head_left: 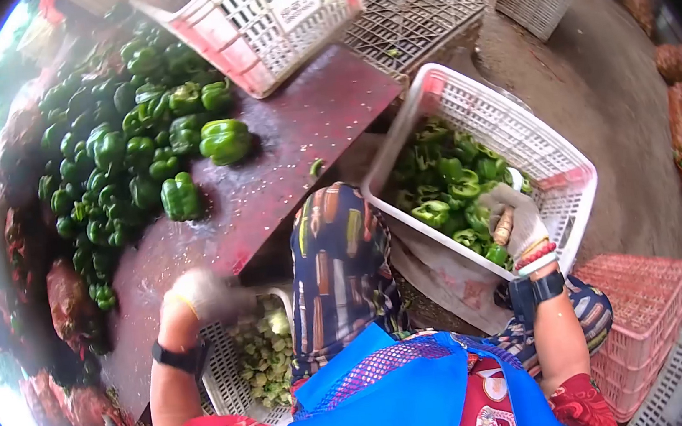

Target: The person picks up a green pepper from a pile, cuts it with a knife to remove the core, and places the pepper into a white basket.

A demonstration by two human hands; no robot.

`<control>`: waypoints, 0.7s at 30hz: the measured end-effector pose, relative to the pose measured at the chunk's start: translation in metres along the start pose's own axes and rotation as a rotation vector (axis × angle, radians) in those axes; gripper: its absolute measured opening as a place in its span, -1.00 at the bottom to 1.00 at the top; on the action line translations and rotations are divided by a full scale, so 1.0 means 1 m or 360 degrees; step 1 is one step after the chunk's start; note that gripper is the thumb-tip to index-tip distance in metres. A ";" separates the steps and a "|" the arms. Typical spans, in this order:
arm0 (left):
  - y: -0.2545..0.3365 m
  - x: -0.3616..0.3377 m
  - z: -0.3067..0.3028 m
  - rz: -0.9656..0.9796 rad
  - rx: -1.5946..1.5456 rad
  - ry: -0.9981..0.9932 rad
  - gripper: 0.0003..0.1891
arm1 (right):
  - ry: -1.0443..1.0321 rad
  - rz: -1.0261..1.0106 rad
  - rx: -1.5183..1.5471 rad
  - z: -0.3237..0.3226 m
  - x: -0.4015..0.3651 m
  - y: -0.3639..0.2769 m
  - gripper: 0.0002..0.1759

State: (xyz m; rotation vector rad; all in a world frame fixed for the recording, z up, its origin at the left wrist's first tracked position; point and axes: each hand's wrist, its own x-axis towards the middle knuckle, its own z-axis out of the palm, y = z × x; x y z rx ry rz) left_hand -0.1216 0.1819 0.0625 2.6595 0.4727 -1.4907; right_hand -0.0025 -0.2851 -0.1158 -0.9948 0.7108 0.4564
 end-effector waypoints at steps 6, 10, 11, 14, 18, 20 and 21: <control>-0.017 0.164 -0.063 -0.0053 -0.0962 0.1753 0.00 | -0.0116 -0.0028 0.0461 0.018 -0.021 0.008 -0.58; 0.021 0.229 -0.086 -0.0196 -0.1199 0.1964 -0.05 | -0.0265 0.0119 0.0225 0.026 -0.025 0.009 -0.72; 0.019 0.229 -0.089 -0.0017 -0.1365 0.1911 -0.08 | -0.0307 0.0131 0.0183 0.027 -0.025 0.009 -0.73; -0.007 0.256 -0.086 0.1015 -0.2430 0.1061 -0.48 | -0.0414 0.0094 0.0098 0.030 -0.026 0.010 -0.72; 0.059 0.160 -0.079 0.1778 -0.3078 0.0015 -0.39 | -0.0531 -0.0131 -0.0369 0.038 -0.040 0.001 -0.67; 0.101 0.121 -0.075 0.1760 -0.3071 -0.0354 -0.33 | -0.0623 -0.0286 -0.0448 0.048 -0.057 -0.009 -0.60; 0.128 0.100 -0.070 0.1754 -0.3046 -0.0374 -0.31 | -0.0657 -0.0371 -0.0396 0.052 -0.067 -0.012 -0.57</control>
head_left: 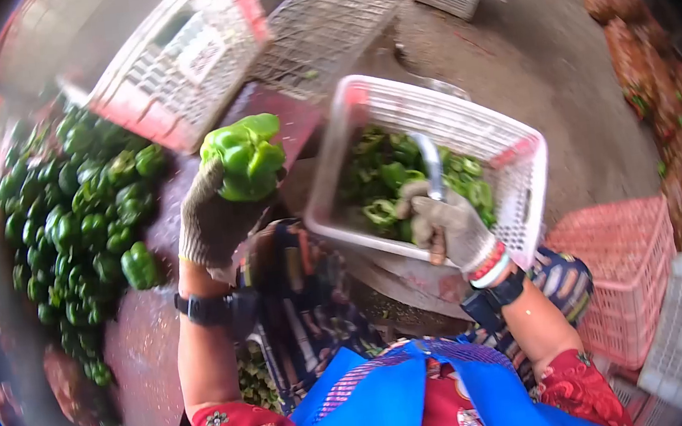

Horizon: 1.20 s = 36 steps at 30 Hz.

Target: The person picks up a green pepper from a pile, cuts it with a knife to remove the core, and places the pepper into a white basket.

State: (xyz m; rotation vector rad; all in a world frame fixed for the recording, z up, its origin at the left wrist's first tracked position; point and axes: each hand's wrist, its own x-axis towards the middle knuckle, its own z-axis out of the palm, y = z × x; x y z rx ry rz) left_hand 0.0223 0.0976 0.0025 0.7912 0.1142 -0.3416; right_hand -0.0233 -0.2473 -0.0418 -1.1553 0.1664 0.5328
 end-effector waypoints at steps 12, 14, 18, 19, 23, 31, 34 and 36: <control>-0.143 0.039 0.095 -0.0104 0.1208 -0.0279 -0.03 | 0.0090 -0.0282 0.0570 -0.015 -0.017 0.003 -0.16; -0.138 0.043 0.095 -0.0272 0.0800 -0.0322 -0.02 | 0.0229 -0.0395 -0.0227 -0.027 -0.016 -0.009 -0.05; -0.166 0.053 0.083 -0.0181 0.0730 -0.0117 -0.23 | 0.0341 -0.1193 -0.1587 -0.032 0.002 0.005 0.17; -0.172 0.058 0.074 -0.0086 0.0858 -0.0156 -0.31 | 0.0412 -0.1186 -0.1443 -0.030 0.004 0.012 0.12; -0.177 0.063 0.071 0.0047 0.0909 0.0057 -0.34 | 0.0619 -0.1059 -0.0824 -0.013 0.014 0.024 -0.07; -0.172 0.069 0.083 0.0224 0.1252 0.0482 -0.30 | 0.0202 -0.0116 0.0196 -0.031 0.032 0.030 -0.50; -0.180 0.077 0.081 0.0268 0.1095 0.0618 -0.38 | 0.0285 -0.0083 0.0254 -0.023 0.033 0.037 -0.53; -0.181 0.086 0.078 0.0268 0.0734 0.0573 -0.45 | 0.0393 -0.0231 0.0126 -0.016 0.034 0.037 -0.56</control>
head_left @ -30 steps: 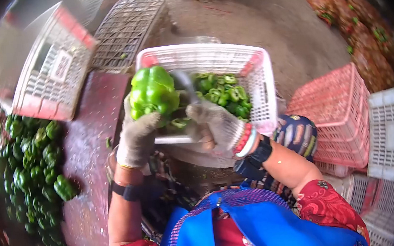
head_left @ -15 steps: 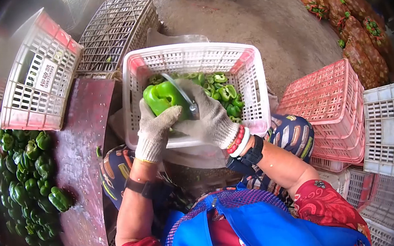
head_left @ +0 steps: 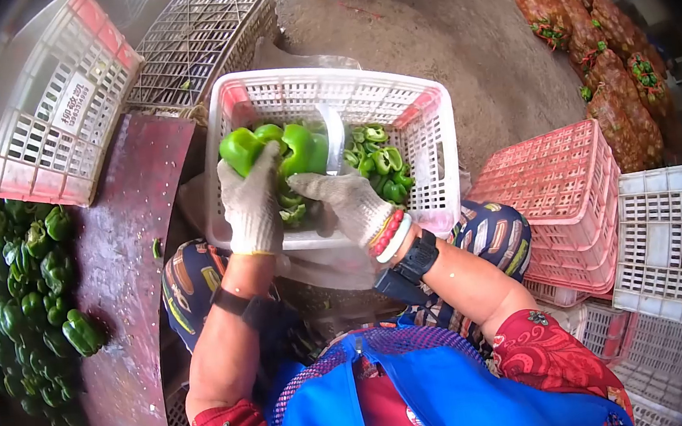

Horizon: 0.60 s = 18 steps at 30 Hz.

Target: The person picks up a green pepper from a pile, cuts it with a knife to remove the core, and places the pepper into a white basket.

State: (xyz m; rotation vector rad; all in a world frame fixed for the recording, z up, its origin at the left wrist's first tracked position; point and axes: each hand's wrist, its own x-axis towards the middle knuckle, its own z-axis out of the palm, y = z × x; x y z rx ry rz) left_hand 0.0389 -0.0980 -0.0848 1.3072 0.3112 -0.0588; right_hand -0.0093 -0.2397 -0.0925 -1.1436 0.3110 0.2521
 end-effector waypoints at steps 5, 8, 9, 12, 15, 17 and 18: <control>-0.010 0.002 0.002 -0.0203 -0.0459 -0.0113 -0.57 | 0.0008 -0.0280 0.0119 0.004 -0.004 -0.001 -0.56; -0.035 0.017 -0.015 -0.0035 -0.0102 -0.0331 -0.60 | 0.0086 -0.0016 -0.0043 -0.011 -0.006 -0.004 -0.66; -0.029 0.009 -0.012 0.0142 0.0067 -0.0403 -0.64 | 0.0112 0.0041 -0.0059 -0.013 -0.007 -0.004 -0.69; -0.008 0.001 -0.003 -0.0318 -0.0636 -0.0380 -0.68 | 0.0166 0.0017 0.0021 -0.015 -0.004 -0.002 -0.69; -0.004 0.014 -0.008 -0.0522 -0.1042 -0.0349 -0.68 | 0.0188 0.0211 -0.0089 -0.028 0.001 -0.022 -0.67; -0.013 0.026 -0.024 -0.0329 -0.0991 -0.0501 -0.65 | 0.0225 0.0391 -0.0497 -0.030 0.007 -0.052 -0.60; 0.002 0.018 -0.016 -0.0513 -0.1188 -0.0259 -0.59 | 0.0191 0.0318 -0.0770 -0.026 0.011 -0.057 -0.52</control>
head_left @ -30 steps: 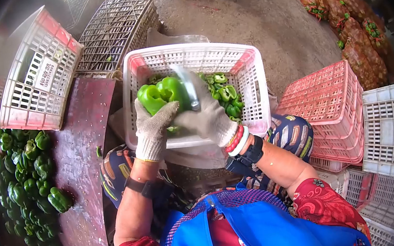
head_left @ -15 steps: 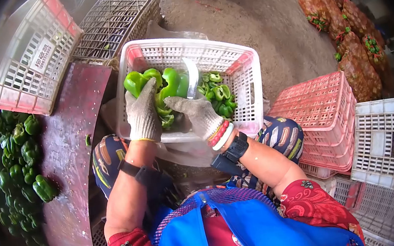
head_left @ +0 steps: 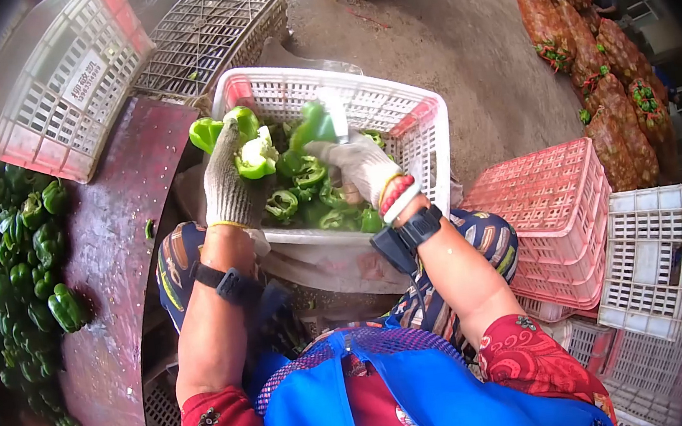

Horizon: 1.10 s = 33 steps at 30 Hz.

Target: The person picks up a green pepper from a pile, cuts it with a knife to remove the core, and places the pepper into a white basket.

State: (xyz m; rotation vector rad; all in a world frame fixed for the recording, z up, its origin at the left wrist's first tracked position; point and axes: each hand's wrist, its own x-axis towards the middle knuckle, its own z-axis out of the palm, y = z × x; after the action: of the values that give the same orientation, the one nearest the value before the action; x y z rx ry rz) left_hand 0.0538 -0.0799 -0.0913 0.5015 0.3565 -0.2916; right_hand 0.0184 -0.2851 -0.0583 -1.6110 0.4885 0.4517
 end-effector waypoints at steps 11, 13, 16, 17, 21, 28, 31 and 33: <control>-0.038 -0.003 0.004 0.0439 0.1413 0.0382 -0.50 | -0.0250 -0.0098 0.0487 0.044 -0.023 0.018 -0.43; -0.043 0.003 -0.009 0.0400 0.1321 0.0341 -0.45 | -0.0090 -0.0353 0.0232 0.044 -0.019 0.030 -0.49; -0.046 -0.009 -0.001 0.0275 0.1265 0.0368 -0.40 | 0.0180 -0.0565 0.0124 0.055 0.001 0.066 -0.49; -0.045 -0.012 0.000 0.0209 0.1343 0.0456 -0.40 | 0.0211 -0.0517 0.0117 0.057 -0.001 0.072 -0.51; -0.044 -0.010 -0.012 0.0105 0.1148 0.0314 -0.52 | 0.0329 -0.0668 -0.0123 0.064 -0.016 0.057 -0.55; -0.026 -0.009 -0.017 -0.0483 0.0540 0.0236 -0.77 | 0.0291 -0.1209 -0.0457 0.062 -0.030 0.042 -0.60; -0.018 -0.004 -0.032 -0.0638 0.0450 0.0081 -0.77 | 0.0236 -0.1536 -0.0811 0.054 -0.035 0.034 -0.63; -0.014 -0.007 -0.037 -0.0679 0.0480 0.0047 -0.77 | 0.0125 -0.1667 -0.1357 0.046 -0.046 0.018 -0.65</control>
State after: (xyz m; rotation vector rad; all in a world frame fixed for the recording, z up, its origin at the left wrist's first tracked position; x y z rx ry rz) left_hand 0.0331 -0.0712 -0.1242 0.7252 0.4507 -0.7593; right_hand -0.0299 -0.2388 -0.0513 -2.4199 -0.6080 -0.2598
